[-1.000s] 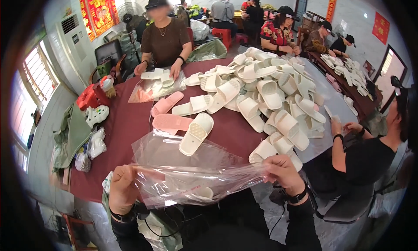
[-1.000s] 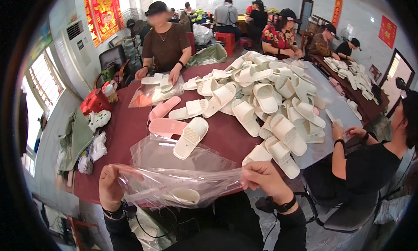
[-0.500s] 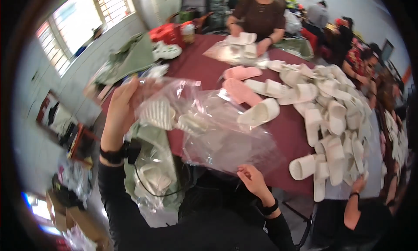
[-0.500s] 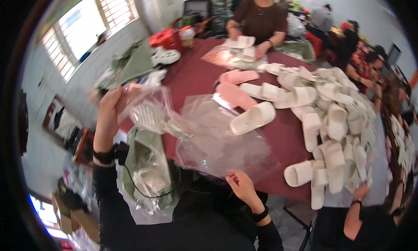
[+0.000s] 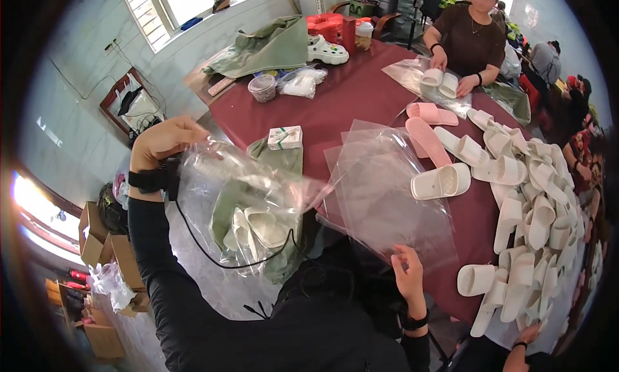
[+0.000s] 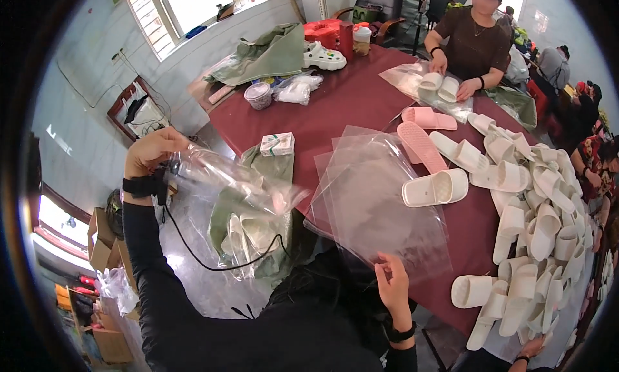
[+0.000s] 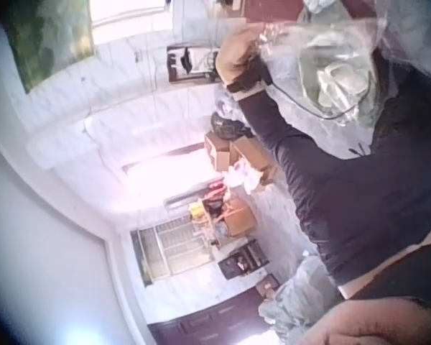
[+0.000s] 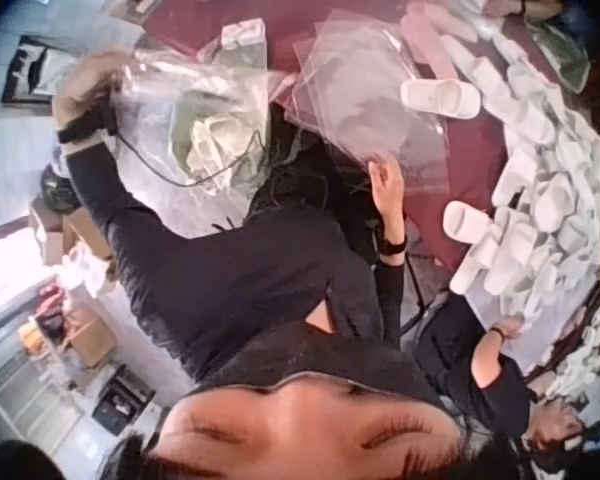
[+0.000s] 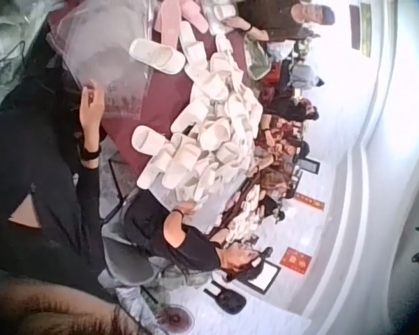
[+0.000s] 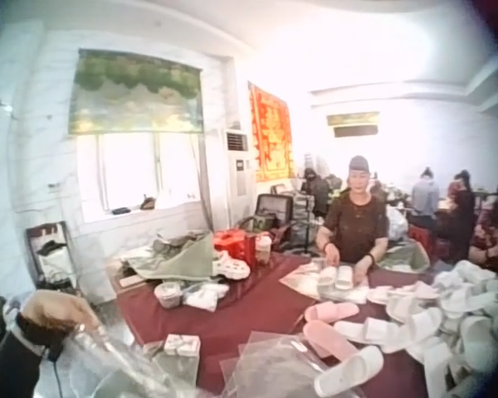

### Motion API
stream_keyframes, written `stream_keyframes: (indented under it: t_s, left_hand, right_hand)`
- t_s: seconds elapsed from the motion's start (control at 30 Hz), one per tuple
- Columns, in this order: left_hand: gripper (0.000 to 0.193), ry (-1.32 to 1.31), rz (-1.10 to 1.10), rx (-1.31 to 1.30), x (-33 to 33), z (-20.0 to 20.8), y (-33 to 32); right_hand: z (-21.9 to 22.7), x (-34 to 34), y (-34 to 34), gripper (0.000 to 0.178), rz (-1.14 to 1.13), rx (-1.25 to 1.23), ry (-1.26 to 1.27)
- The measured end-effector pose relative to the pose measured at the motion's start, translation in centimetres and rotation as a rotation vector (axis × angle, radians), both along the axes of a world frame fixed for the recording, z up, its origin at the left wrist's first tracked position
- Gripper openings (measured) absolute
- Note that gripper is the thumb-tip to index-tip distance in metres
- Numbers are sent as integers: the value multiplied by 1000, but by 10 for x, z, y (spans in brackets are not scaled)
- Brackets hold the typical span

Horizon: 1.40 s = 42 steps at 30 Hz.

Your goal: Packing pairs of slippers into plastic bags at a manufacturing table.

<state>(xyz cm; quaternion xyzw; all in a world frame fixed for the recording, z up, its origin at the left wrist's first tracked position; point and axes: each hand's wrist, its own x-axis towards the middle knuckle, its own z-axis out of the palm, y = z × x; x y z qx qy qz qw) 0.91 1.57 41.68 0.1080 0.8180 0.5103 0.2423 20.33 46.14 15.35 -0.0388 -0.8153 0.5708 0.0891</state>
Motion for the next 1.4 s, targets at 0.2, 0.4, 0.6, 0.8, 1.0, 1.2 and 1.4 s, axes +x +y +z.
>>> stream_keyframes:
  t_s: [0.2,0.4,0.6,0.8,1.0,1.2,1.4]
  left_hand:
    - [22,-160,117,-630,-5,-9,-27]
    - [23,-17,-205,-484,-17,-55,-41]
    - [27,-52,98,44,-16,-110,-49]
    - [30,143,-191,-609,-22,-245,-136]
    - [34,381,-205,-565,-126,-361,-111]
    - [35,638,-286,-628,-259,-320,-2]
    - [36,724,-222,-747,-254,-313,37]
  right_hand:
    - [-6,3,4,23,-38,14,-35]
    - [-1,-2,-4,22,-31,35,-30]
    - [-17,-3,-5,26,-43,9,-70]
    - [-13,-8,-9,27,-7,11,-64]
    - [-21,-19,-6,28,-22,156,-26]
    - [-27,-12,-4,31,-82,241,-75]
    - [-34,-14,-2,35,-47,513,-170]
